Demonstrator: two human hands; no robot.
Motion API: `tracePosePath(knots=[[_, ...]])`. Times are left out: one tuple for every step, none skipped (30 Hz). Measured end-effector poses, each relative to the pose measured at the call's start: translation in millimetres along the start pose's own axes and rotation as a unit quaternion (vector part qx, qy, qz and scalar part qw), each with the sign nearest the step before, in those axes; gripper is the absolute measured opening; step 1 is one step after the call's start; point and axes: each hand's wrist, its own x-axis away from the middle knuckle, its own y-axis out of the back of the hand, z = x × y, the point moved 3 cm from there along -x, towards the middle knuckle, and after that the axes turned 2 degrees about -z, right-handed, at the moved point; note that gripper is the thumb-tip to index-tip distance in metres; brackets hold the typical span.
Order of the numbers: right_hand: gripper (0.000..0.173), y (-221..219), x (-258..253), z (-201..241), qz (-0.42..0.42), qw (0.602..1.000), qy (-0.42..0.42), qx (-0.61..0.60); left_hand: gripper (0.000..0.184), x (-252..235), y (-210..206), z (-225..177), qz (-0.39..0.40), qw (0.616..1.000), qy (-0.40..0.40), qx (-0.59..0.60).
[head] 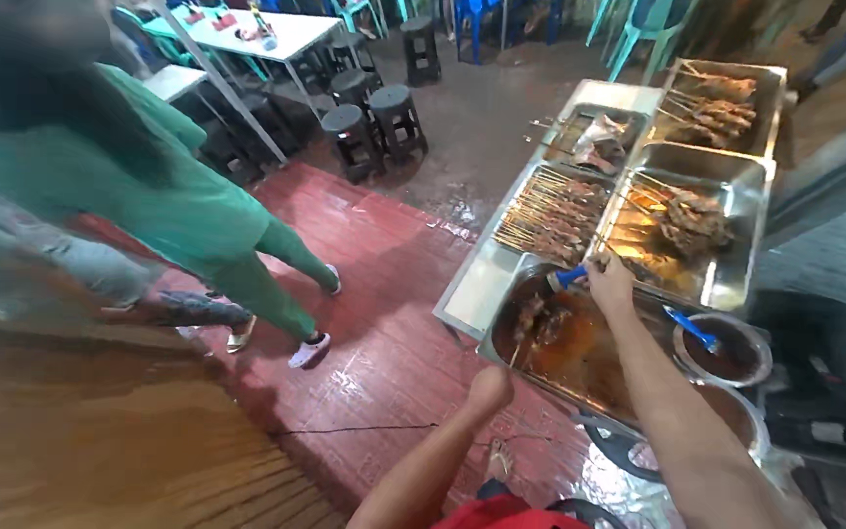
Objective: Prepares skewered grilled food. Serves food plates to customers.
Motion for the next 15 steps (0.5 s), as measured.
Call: tracePosePath(knots=[[0.035,5,-4,-8,-0.021,1.000,0.001,0.000,0.033,-1,2,-1,0.004,0.998,0.002,0.058],[0.035,5,-8,-18,-0.028,0.999,0.005,0.016,0.033,-3,4,0,0.009,0.992,0.005,0.128],[0.036,1,-11,-32,-0.021,0.999,0.010,0.045,0.034,-5,5,2,0.014,0.980,0.013,0.198],[0.036,-5,-13,-44,-0.005,0.997,0.012,0.077,0.035,-8,5,7,0.023,0.966,0.023,0.257],[0.037,-11,-14,-54,0.010,0.995,0.011,0.102,0.034,-11,3,12,0.029,0.953,0.037,0.300],[0.035,-14,-14,-57,0.017,0.994,0.009,0.110,0.033,-14,0,19,0.029,0.940,0.047,0.336],[0.033,-16,-11,-55,0.016,0.994,0.015,0.104,0.031,-18,-4,27,0.029,0.930,0.055,0.361],[0.032,-17,-6,-49,0.014,0.995,0.029,0.097,0.031,-22,-8,34,0.026,0.925,0.067,0.374],[0.032,-20,4,-39,0.022,0.994,0.044,0.093,0.031,-25,-11,40,0.020,0.921,0.077,0.380],[0.032,-28,20,-29,0.048,0.993,0.058,0.095,0.031,-25,-15,47,0.015,0.920,0.086,0.382],[0.033,-39,42,-16,0.094,0.988,0.067,0.100,0.031,-22,-18,53,0.012,0.922,0.093,0.377],[0.033,-48,66,-3,0.153,0.980,0.074,0.106,0.032,-22,-20,56,0.012,0.928,0.095,0.361],[0.034,-52,85,6,0.206,0.967,0.092,0.120,0.033,-27,-23,55,0.010,0.933,0.092,0.347],[0.035,-55,98,10,0.245,0.952,0.121,0.138,0.033,-32,-25,52,0.003,0.937,0.085,0.338],[0.036,-56,106,13,0.270,0.938,0.151,0.157,0.032,-35,-26,51,-0.003,0.942,0.080,0.327]])
